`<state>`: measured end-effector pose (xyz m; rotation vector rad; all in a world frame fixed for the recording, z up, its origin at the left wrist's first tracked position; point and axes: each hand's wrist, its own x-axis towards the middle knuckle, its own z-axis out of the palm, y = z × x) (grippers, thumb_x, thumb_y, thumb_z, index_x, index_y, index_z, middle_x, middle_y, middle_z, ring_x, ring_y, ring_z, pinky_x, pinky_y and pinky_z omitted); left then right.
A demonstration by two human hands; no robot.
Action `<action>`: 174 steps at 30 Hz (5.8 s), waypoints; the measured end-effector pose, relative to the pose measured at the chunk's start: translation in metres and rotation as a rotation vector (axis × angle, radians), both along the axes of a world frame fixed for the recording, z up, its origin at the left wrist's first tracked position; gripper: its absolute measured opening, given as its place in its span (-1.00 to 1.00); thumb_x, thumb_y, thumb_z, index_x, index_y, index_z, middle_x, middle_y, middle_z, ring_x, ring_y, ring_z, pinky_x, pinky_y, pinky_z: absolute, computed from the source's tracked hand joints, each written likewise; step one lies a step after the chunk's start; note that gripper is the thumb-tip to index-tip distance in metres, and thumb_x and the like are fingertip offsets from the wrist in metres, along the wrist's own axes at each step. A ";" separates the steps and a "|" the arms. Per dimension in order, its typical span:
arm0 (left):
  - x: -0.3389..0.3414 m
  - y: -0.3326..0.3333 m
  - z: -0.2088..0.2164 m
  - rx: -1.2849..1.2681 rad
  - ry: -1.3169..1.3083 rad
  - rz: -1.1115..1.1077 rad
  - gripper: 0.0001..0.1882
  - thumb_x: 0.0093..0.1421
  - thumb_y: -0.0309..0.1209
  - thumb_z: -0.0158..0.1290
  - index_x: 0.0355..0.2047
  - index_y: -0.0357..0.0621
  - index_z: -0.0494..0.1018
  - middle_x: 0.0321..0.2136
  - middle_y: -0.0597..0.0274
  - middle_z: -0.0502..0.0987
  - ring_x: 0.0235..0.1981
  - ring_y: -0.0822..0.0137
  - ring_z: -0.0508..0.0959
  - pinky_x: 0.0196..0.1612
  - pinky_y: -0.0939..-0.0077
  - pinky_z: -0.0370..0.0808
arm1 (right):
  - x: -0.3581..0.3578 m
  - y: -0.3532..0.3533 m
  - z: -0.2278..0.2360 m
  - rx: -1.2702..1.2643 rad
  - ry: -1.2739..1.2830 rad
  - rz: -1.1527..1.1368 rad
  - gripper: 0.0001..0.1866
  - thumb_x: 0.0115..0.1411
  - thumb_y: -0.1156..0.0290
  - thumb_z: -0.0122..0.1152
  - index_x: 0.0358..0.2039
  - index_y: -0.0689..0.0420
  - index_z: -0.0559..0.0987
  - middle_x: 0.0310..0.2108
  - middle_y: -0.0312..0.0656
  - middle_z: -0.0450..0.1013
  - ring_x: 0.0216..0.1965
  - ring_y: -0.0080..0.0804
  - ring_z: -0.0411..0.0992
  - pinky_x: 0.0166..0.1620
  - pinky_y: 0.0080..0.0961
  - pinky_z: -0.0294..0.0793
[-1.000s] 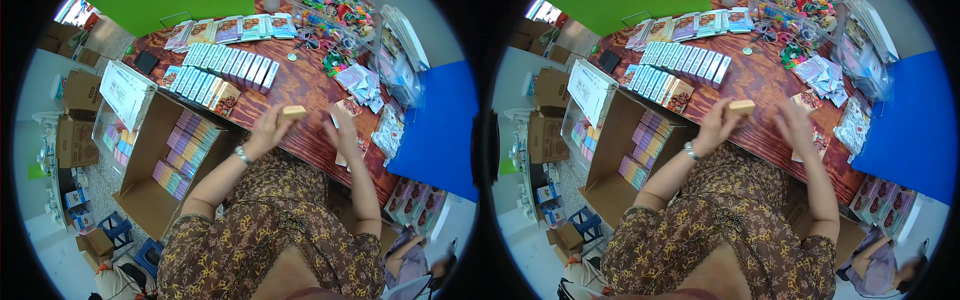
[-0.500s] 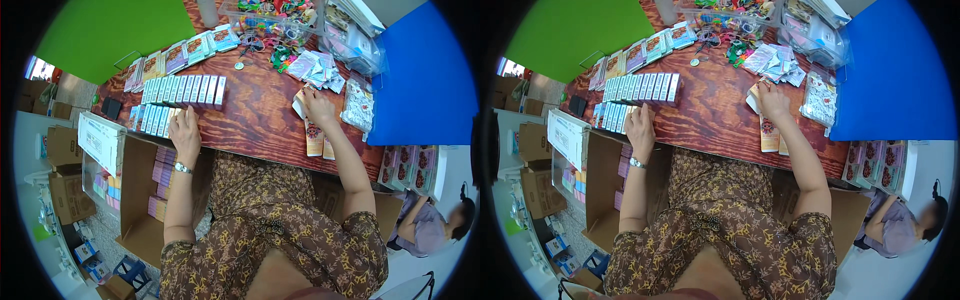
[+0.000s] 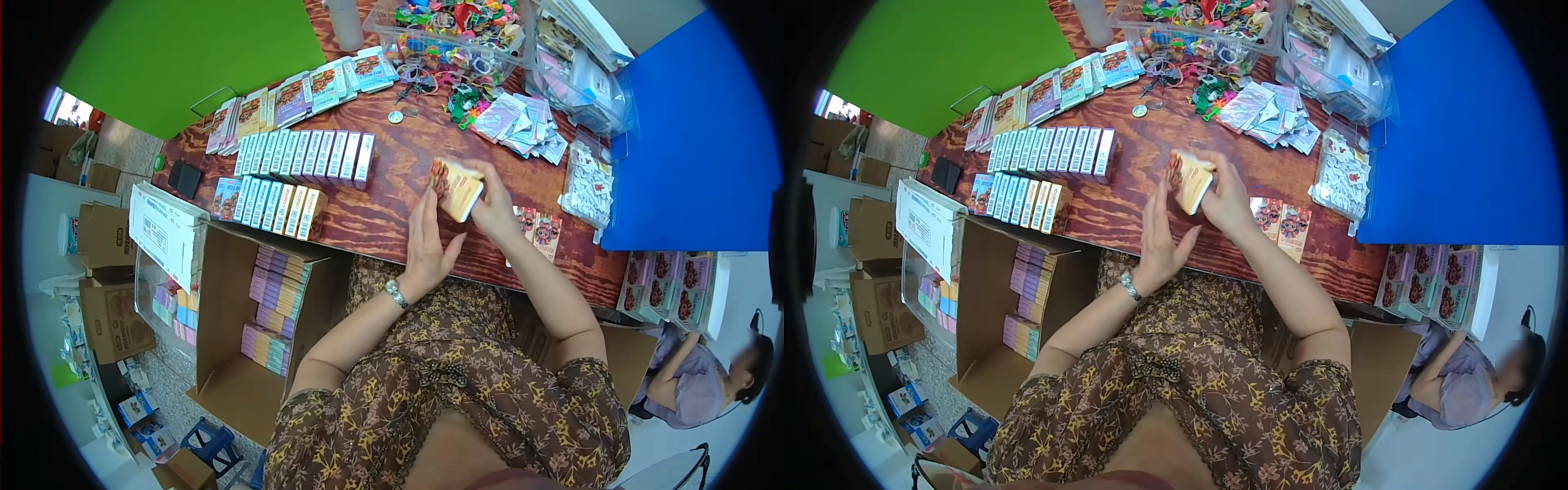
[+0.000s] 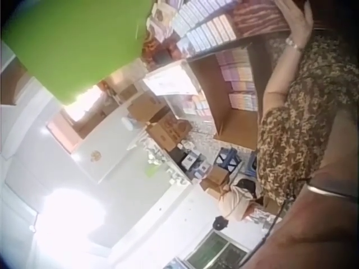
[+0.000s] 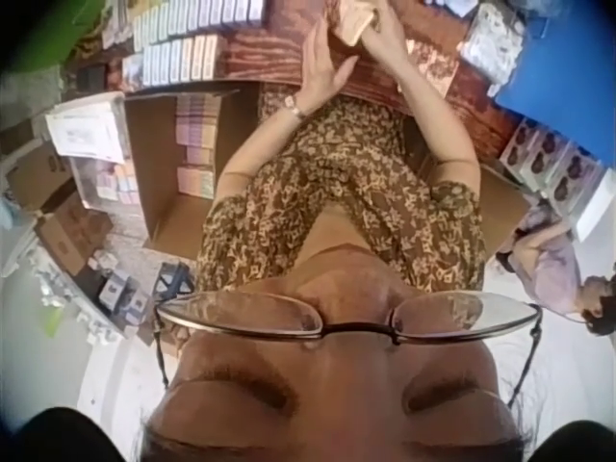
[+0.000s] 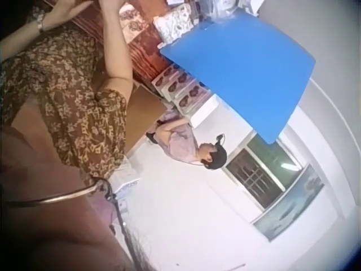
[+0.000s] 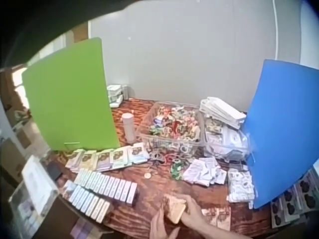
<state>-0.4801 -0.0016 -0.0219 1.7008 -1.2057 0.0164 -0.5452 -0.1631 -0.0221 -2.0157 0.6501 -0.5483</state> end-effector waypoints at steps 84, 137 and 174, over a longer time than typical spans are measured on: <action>0.056 0.000 -0.054 0.018 0.327 0.047 -0.10 -0.03 -0.33 0.42 0.23 -0.33 0.17 0.06 -0.15 0.38 0.09 -0.09 0.45 0.10 0.12 0.44 | 0.081 -0.094 0.015 -0.426 0.027 0.061 -0.81 0.20 0.40 0.30 -0.18 0.15 0.63 -0.27 -0.08 0.53 -0.27 -0.16 0.57 -0.23 -0.34 0.55; 0.058 0.003 -0.055 -0.038 0.204 0.082 -0.08 -0.06 -0.32 0.42 0.25 -0.29 0.17 -0.01 -0.15 0.44 0.00 -0.10 0.51 0.03 0.15 0.49 | 0.230 -0.062 -0.014 -0.691 0.471 0.307 -0.67 0.11 0.32 0.36 -0.13 0.11 0.54 -0.31 0.09 0.57 -0.21 0.12 0.56 -0.12 -0.04 0.52; 0.023 -0.004 -0.019 0.074 0.049 0.136 -0.04 -0.06 -0.42 0.35 0.32 -0.33 0.11 -0.03 -0.19 0.46 -0.08 -0.18 0.44 -0.03 0.00 0.39 | 0.006 0.012 0.056 -0.905 0.079 0.441 -0.82 0.16 0.20 0.30 -0.29 -0.01 0.62 -0.27 -0.19 0.44 -0.19 -0.23 0.49 -0.24 -0.32 0.56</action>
